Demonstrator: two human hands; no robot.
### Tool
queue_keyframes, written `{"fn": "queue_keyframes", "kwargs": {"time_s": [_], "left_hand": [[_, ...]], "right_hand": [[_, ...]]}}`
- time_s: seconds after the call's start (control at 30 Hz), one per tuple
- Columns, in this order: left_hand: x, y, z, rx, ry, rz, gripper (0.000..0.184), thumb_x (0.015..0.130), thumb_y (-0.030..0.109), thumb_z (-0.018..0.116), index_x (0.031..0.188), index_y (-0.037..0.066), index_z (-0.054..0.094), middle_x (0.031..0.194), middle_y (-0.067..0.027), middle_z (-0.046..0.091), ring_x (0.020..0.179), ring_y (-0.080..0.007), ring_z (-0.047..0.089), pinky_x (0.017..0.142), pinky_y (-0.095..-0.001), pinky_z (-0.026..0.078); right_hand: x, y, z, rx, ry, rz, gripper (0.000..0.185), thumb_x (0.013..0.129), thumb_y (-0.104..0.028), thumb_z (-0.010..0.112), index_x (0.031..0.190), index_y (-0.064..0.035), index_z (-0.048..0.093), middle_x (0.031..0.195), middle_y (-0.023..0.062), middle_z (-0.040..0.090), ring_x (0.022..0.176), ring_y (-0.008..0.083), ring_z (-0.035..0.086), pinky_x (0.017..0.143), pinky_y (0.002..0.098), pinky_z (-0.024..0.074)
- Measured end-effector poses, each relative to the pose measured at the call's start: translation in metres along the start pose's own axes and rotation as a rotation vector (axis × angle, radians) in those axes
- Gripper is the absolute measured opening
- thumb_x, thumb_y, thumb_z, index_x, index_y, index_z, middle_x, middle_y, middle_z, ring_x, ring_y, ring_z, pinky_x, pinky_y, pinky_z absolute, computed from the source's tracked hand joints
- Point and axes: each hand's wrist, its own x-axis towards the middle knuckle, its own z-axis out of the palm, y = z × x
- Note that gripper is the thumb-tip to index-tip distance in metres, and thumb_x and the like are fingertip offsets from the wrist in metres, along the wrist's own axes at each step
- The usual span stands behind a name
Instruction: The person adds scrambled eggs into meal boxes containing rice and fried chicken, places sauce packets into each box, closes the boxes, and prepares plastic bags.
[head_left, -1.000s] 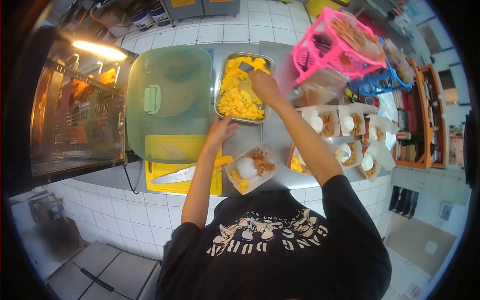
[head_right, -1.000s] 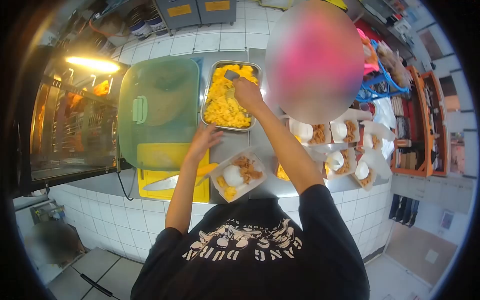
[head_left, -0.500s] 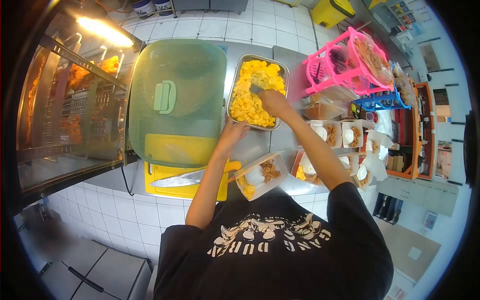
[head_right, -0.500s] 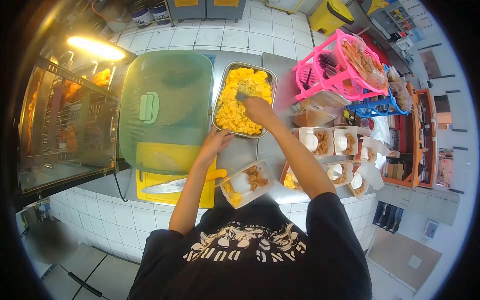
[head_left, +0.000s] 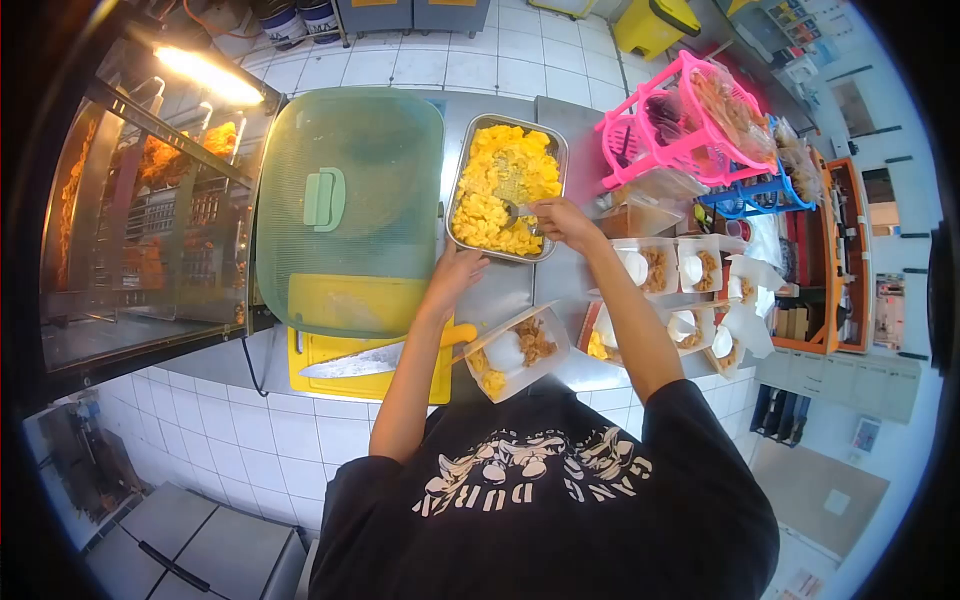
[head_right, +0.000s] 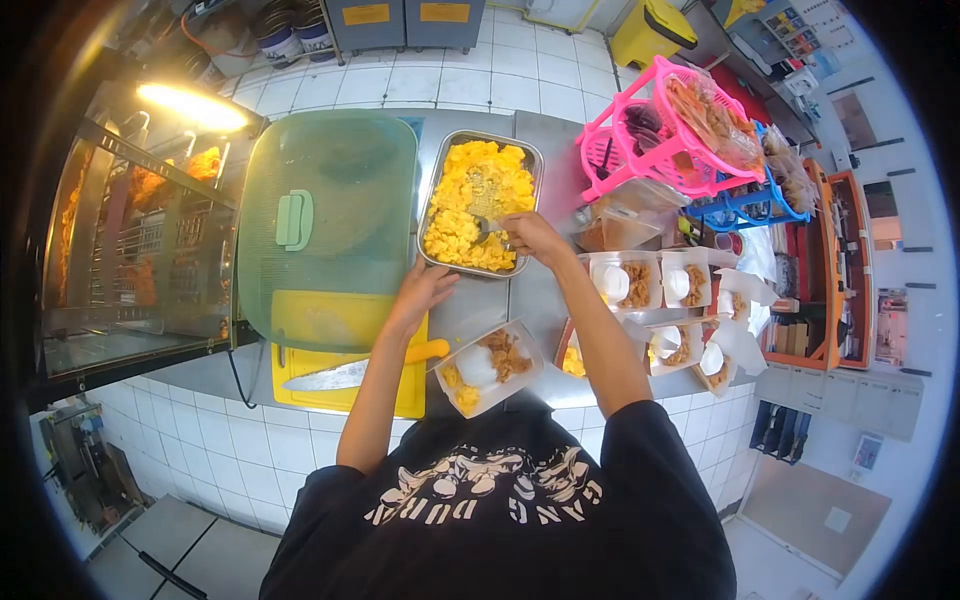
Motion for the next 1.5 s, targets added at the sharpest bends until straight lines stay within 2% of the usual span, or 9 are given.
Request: {"fn": "queue_keyframes", "kwargs": {"time_s": [0.07,0.4,0.87,0.97,1.03,1.17,1.3,1.37,1.5], "left_hand": [[-0.003,0.0,-0.002,0.015,-0.01,0.009,0.07,0.098,0.022,0.054,0.156,0.012,0.016,0.139,-0.0152,0.049,0.12,-0.0278,0.057,0.101,-0.0396,0.047],[-0.048,0.001,-0.009,0.149,0.065,0.166,0.068,0.097,0.032,0.061,0.149,-0.002,0.032,0.14,-0.0149,0.052,0.124,-0.023,0.055,0.104,-0.0357,0.043],[-0.109,0.001,0.139,0.596,0.368,0.648,0.037,0.101,0.016,0.054,0.134,-0.001,0.053,0.137,-0.0116,0.055,0.127,-0.02,0.051,0.108,-0.0326,0.036],[-0.111,-0.009,0.178,0.692,0.451,0.712,0.036,0.101,0.017,0.054,0.132,-0.001,0.054,0.135,-0.0117,0.056,0.126,-0.019,0.05,0.108,-0.0324,0.036],[-0.11,-0.02,0.19,0.709,0.492,0.736,0.036,0.101,0.018,0.054,0.131,-0.001,0.055,0.134,-0.0112,0.057,0.124,-0.0182,0.052,0.106,-0.0318,0.037],[-0.114,-0.035,0.218,0.704,0.496,0.694,0.036,0.101,0.019,0.053,0.132,-0.001,0.054,0.134,-0.0109,0.057,0.123,-0.0182,0.052,0.106,-0.0316,0.038],[-0.125,-0.045,0.216,0.683,0.5,0.668,0.037,0.101,0.02,0.054,0.132,0.0,0.055,0.131,-0.0102,0.058,0.119,-0.0172,0.054,0.103,-0.0299,0.04],[-0.121,-0.044,0.204,0.672,0.524,0.686,0.037,0.101,0.022,0.055,0.132,0.001,0.056,0.128,-0.0095,0.059,0.116,-0.0161,0.055,0.1,-0.0286,0.041],[-0.118,-0.032,0.163,0.763,0.671,0.674,0.039,0.101,0.022,0.055,0.131,-0.002,0.055,0.131,-0.0117,0.059,0.122,-0.0205,0.054,0.105,-0.0309,0.039]], "right_hand": [[-0.006,0.01,-0.002,0.289,0.032,-0.012,0.013,0.098,-0.019,0.055,0.088,-0.0122,0.055,0.06,-0.0094,0.029,0.047,0.003,0.025,0.041,0.0226,0.0166],[-0.1,0.007,-0.024,0.857,-0.083,-0.363,0.028,0.099,-0.02,0.057,0.076,-0.0182,0.042,0.064,-0.0089,0.027,0.053,0.0036,0.027,0.044,0.0217,0.0199],[-0.417,0.183,-0.18,1.117,0.829,-0.572,0.011,0.102,-0.019,0.054,0.095,-0.0109,0.054,0.069,-0.0068,0.032,0.057,0.0031,0.027,0.045,0.0191,0.0201],[-0.412,0.254,-0.215,0.86,1.169,-0.393,0.017,0.103,-0.02,0.05,0.105,-0.0061,0.06,0.071,-0.0057,0.039,0.058,0.0028,0.035,0.045,0.0197,0.0251],[-0.386,0.307,-0.231,0.07,1.523,-0.19,0.027,0.1,-0.015,0.052,0.121,-0.0014,0.062,0.075,0.0056,0.054,0.064,0.0204,0.053,0.061,0.035,0.0462],[-0.363,0.353,-0.229,-0.564,1.463,-0.179,0.035,0.088,-0.002,0.056,0.122,-0.0044,0.064,0.087,0.0164,0.056,0.081,0.0365,0.059,0.073,0.0418,0.0492],[-0.376,0.337,-0.236,-0.379,1.556,-0.258,0.03,0.096,-0.013,0.056,0.123,-0.0031,0.064,0.078,0.0099,0.054,0.073,0.0262,0.058,0.068,0.0361,0.0479],[-0.384,0.321,-0.245,0.343,1.563,-0.218,0.032,0.1,-0.023,0.056,0.121,0.001,0.064,0.065,0.0,0.043,0.06,0.0139,0.05,0.055,0.0293,0.0415],[-0.393,0.252,-0.252,1.026,1.084,-0.697,0.019,0.101,-0.025,0.057,0.091,-0.0097,0.054,0.066,-0.0074,0.033,0.055,0.004,0.028,0.047,0.0211,0.0229]]}}
